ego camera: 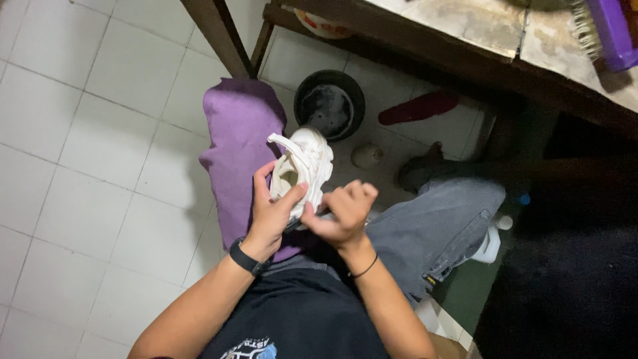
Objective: The person cleans a white sneaker using a small brush and a blue cloth. They scrub the shoe's surface and wipe it repeatedly, occasionally dipping the brush into a nearby container.
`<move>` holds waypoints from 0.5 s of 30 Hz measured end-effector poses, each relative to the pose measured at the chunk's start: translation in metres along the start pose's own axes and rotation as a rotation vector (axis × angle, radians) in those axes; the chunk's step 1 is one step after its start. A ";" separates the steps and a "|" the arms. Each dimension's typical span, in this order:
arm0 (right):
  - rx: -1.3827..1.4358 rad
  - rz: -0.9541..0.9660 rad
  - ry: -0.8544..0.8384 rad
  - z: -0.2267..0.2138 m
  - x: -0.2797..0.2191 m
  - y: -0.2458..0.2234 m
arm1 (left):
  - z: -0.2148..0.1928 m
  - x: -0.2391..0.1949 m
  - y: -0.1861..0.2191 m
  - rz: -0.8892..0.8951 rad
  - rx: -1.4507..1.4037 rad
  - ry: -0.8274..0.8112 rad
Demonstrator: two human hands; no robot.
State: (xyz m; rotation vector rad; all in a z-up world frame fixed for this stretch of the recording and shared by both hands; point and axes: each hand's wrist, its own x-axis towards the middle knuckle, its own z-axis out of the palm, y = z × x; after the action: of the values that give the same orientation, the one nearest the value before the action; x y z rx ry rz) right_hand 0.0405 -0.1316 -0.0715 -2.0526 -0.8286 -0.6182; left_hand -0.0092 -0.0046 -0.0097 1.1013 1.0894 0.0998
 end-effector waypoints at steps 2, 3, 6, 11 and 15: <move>-0.014 0.051 0.024 0.000 0.003 0.027 | 0.002 -0.003 0.004 -0.007 -0.022 0.004; -0.026 0.102 0.043 0.000 0.003 0.040 | 0.003 -0.004 0.006 -0.019 -0.047 0.012; 0.055 0.041 0.023 0.005 -0.002 0.027 | -0.001 0.003 0.000 0.004 -0.021 0.023; -0.002 0.048 0.040 -0.001 -0.007 0.038 | -0.001 -0.002 0.000 -0.020 -0.023 0.033; 0.066 -0.012 0.027 -0.008 -0.001 -0.007 | 0.003 -0.006 0.008 -0.007 -0.072 0.038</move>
State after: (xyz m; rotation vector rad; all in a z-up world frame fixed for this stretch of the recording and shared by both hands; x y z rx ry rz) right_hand 0.0335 -0.1351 -0.0641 -1.9769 -0.8358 -0.6164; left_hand -0.0064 -0.0062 0.0005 1.0346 1.1159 0.1536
